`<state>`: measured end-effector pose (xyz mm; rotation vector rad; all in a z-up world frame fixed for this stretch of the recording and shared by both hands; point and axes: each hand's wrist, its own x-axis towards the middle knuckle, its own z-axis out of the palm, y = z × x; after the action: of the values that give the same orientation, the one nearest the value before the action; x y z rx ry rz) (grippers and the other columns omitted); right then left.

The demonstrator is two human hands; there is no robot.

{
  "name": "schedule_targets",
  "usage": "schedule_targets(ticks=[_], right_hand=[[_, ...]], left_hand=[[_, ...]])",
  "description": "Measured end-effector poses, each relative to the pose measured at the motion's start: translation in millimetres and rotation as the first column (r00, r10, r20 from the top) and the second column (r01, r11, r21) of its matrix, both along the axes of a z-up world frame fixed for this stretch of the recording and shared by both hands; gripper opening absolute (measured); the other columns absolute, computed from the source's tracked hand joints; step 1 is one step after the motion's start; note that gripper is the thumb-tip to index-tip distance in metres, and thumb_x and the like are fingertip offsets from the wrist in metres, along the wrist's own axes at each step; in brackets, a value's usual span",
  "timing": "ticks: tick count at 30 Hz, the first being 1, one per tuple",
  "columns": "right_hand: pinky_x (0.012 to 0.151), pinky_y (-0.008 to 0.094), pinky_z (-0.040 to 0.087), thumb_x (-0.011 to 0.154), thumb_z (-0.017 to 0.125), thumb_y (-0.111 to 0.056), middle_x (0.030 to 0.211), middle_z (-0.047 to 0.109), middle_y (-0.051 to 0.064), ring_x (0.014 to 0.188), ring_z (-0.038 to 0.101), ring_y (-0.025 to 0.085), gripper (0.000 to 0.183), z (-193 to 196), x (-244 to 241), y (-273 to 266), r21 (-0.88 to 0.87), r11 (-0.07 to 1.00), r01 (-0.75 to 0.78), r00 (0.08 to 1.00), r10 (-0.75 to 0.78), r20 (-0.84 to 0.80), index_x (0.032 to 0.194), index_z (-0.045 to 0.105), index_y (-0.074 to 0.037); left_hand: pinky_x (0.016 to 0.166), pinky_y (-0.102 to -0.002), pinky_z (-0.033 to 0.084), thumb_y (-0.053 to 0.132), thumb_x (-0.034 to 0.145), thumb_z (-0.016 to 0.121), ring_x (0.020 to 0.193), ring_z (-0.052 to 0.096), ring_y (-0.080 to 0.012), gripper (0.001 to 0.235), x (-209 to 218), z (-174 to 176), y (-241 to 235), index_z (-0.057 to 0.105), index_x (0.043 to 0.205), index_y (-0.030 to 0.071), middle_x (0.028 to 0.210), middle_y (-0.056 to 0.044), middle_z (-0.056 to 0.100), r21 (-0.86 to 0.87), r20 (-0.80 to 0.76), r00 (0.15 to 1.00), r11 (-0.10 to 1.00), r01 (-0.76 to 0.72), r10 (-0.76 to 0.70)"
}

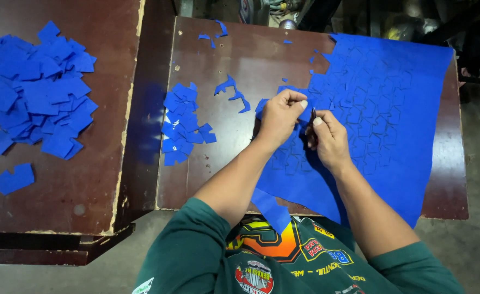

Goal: The person is using small scissors to cut out numerous small, identically shaped blue fabric pieces from a larger sheet of blue fabric on a wooden table.

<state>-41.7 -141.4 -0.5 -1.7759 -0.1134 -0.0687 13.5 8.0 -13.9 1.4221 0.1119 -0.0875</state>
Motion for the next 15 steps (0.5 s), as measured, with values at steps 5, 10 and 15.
schedule_targets(ticks=[5, 10, 15], right_hand=[[0.040, 0.030, 0.049, 0.107, 0.051, -0.015, 0.069, 0.063, 0.016, 0.046, 0.059, 0.019, 0.024, -2.0, 1.7, -0.5, -0.026, 1.000, -0.001, 1.000, 0.002, 0.023, 0.109, 0.069, 0.001], [0.039, 0.030, 0.048, 0.107, 0.050, -0.013, 0.068, 0.062, 0.015, 0.044, 0.058, 0.019, 0.023, 1.7, 2.1, 2.0, -0.042, 0.999, 0.011, 0.999, -0.010, 0.041, 0.107, 0.069, 0.001], [0.039, 0.030, 0.046, 0.107, 0.049, -0.013, 0.067, 0.060, 0.013, 0.044, 0.055, 0.018, 0.024, 0.2, 2.3, 0.9, -0.039, 0.999, -0.001, 0.999, 0.003, 0.047, 0.108, 0.068, 0.001]], left_hand=[[0.051, -0.024, 0.052, 0.015, 0.084, 0.072, 0.056, 0.069, -0.0141, 0.015, -3.9, 5.8, 1.3, 0.079, 0.098, 0.013, 0.070, -0.003, 0.070, 0.017, -0.001, 1.000, 1.000, 0.009, -0.009], [0.051, -0.024, 0.053, 0.016, 0.084, 0.073, 0.056, 0.070, -0.0142, 0.013, -3.9, 5.1, -0.7, 0.079, 0.096, 0.015, 0.069, -0.002, 0.071, 0.029, 0.002, 1.000, 0.999, 0.017, -0.017], [0.053, -0.025, 0.052, 0.015, 0.084, 0.072, 0.056, 0.070, -0.0145, 0.014, -5.7, 8.0, -1.3, 0.078, 0.097, 0.013, 0.068, -0.003, 0.071, 0.034, 0.015, 1.000, 0.999, 0.019, -0.020]])
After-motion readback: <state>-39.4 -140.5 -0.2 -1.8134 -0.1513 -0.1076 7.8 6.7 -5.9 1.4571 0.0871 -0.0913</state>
